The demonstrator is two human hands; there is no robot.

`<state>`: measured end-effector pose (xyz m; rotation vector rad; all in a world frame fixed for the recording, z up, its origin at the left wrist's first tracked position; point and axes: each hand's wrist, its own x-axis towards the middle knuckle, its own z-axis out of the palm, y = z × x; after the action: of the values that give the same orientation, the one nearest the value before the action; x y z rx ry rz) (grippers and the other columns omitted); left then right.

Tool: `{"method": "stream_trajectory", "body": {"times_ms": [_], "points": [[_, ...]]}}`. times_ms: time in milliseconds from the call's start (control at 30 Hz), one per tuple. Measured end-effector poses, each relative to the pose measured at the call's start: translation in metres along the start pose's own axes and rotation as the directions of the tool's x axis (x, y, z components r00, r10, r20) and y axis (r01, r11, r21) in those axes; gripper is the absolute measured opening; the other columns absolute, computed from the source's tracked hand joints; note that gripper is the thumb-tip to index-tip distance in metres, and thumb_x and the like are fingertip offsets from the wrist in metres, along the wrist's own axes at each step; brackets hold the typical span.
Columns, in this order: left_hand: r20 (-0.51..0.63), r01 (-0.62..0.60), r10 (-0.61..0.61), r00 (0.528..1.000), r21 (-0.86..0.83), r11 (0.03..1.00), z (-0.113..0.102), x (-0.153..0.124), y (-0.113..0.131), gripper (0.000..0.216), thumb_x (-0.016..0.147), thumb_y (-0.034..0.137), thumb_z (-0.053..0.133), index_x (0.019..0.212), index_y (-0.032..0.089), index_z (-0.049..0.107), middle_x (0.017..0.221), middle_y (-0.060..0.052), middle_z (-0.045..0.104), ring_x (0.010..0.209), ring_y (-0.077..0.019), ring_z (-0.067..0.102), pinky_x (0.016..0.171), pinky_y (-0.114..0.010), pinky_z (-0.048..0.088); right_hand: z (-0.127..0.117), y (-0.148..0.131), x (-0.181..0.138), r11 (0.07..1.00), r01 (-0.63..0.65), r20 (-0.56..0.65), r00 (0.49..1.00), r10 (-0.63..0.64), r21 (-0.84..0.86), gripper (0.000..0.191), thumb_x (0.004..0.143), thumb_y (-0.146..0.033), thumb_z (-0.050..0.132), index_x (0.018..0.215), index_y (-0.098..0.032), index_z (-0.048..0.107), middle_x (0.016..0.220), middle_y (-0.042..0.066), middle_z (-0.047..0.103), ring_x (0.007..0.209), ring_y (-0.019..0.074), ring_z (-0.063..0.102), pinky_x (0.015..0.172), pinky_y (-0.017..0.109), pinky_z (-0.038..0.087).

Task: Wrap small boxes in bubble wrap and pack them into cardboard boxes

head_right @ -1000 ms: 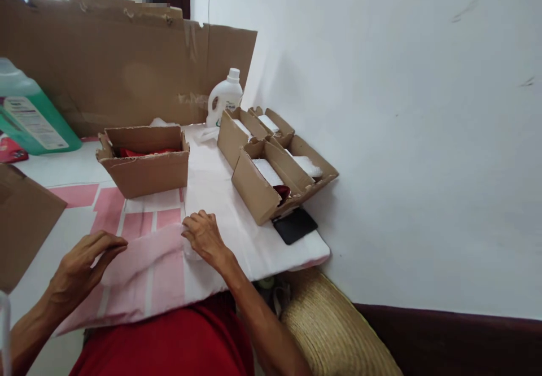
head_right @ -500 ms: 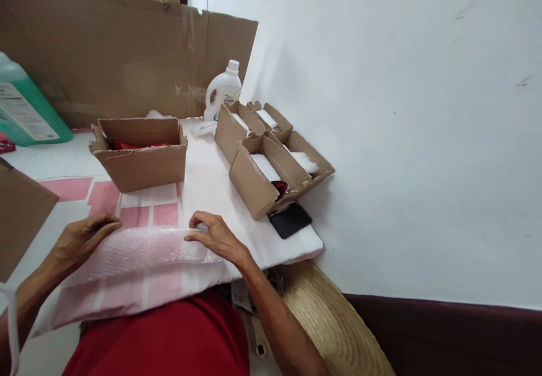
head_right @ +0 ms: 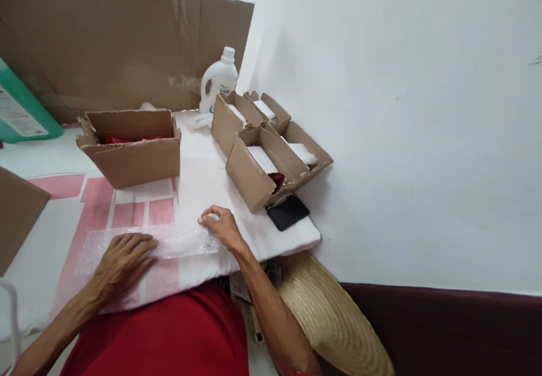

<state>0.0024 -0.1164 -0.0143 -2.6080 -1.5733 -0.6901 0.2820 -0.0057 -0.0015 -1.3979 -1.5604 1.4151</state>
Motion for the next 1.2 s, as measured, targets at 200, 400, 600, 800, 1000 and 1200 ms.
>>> {"method": "stream_trajectory", "body": {"times_ms": [200, 400, 600, 800, 1000, 1200], "points": [[0.038, 0.092, -0.085, 0.996, -0.246, 0.965, -0.019, 0.005, -0.006, 0.022, 0.097, 0.030, 0.050, 0.096, 0.025, 0.072, 0.090, -0.002, 0.076, 0.081, -0.0153, 0.069, 0.076, -0.029, 0.051, 0.002, 0.004, 0.004, 1.000, 0.017, -0.040, 0.999, -0.017, 0.020, 0.031, 0.079, -0.048, 0.070, 0.071, -0.019, 0.064, 0.059, -0.006, 0.046, 0.058, 0.0109, 0.037, 0.058, 0.025, 0.029], [0.290, 0.490, -0.397, 0.871, -0.446, 0.749, -0.031, 0.020, -0.009, 0.033, 0.079, 0.051, 0.069, 0.066, 0.022, 0.060, 0.062, 0.004, 0.061, 0.055, -0.0117, 0.050, 0.053, -0.024, 0.039, 0.001, -0.003, 0.003, 0.995, 0.013, -0.005, 1.000, -0.013, 0.101, 0.040, 0.084, -0.057, 0.065, 0.073, -0.019, 0.060, 0.057, -0.007, 0.037, 0.054, 0.0102, 0.030, 0.053, 0.026, 0.022], [0.491, 0.608, -0.380, 0.784, -0.488, 0.626, -0.051, 0.040, -0.005, 0.053, 0.084, 0.062, 0.056, 0.059, 0.023, 0.030, 0.058, 0.006, 0.026, 0.056, -0.0100, 0.027, 0.051, -0.025, 0.024, -0.004, -0.003, 0.005, 0.997, 0.048, 0.022, 0.999, -0.049, 0.059, 0.037, 0.084, -0.051, 0.065, 0.068, -0.018, 0.061, 0.059, -0.006, 0.041, 0.059, 0.0109, 0.034, 0.057, 0.027, 0.024], [0.600, 0.552, -0.228, 0.767, -0.435, 0.712, -0.060, 0.047, -0.010, 0.044, 0.091, 0.056, 0.046, 0.064, 0.022, 0.040, 0.063, 0.005, 0.036, 0.060, -0.0114, 0.033, 0.055, -0.025, 0.029, -0.001, 0.002, 0.002, 0.998, 0.024, 0.047, 0.999, -0.027, 0.064, 0.039, 0.084, -0.053, 0.065, 0.068, -0.018, 0.060, 0.059, -0.006, 0.039, 0.058, 0.0106, 0.034, 0.056, 0.026, 0.025], [0.529, 0.437, -0.219, 0.820, -0.332, 0.836, -0.068, 0.062, -0.032, 0.038, 0.095, 0.051, 0.043, 0.075, 0.021, 0.055, 0.069, 0.002, 0.055, 0.063, -0.0132, 0.048, 0.060, -0.026, 0.037, -0.006, -0.001, 0.001, 0.983, 0.056, -0.028, 0.998, -0.061, -0.177, 0.050, 0.094, -0.063, 0.050, 0.073, -0.019, 0.062, 0.059, -0.006, 0.042, 0.059, 0.0129, 0.041, 0.058, 0.026, 0.030], [0.285, 0.180, -0.144, 0.948, -0.107, 0.978, -0.033, 0.086, -0.055, 0.033, 0.099, 0.040, 0.042, 0.086, 0.021, 0.065, 0.083, -0.003, 0.068, 0.071, -0.0159, 0.061, 0.066, -0.028, 0.042, 0.005, -0.016, -0.009, 0.782, 0.159, -0.309, 0.857, -0.412, -0.602, 0.046, 0.101, -0.057, 0.046, 0.106, -0.016, 0.065, 0.108, 0.013, 0.065, 0.102, 0.0274, 0.059, 0.090, 0.040, 0.045]]}}
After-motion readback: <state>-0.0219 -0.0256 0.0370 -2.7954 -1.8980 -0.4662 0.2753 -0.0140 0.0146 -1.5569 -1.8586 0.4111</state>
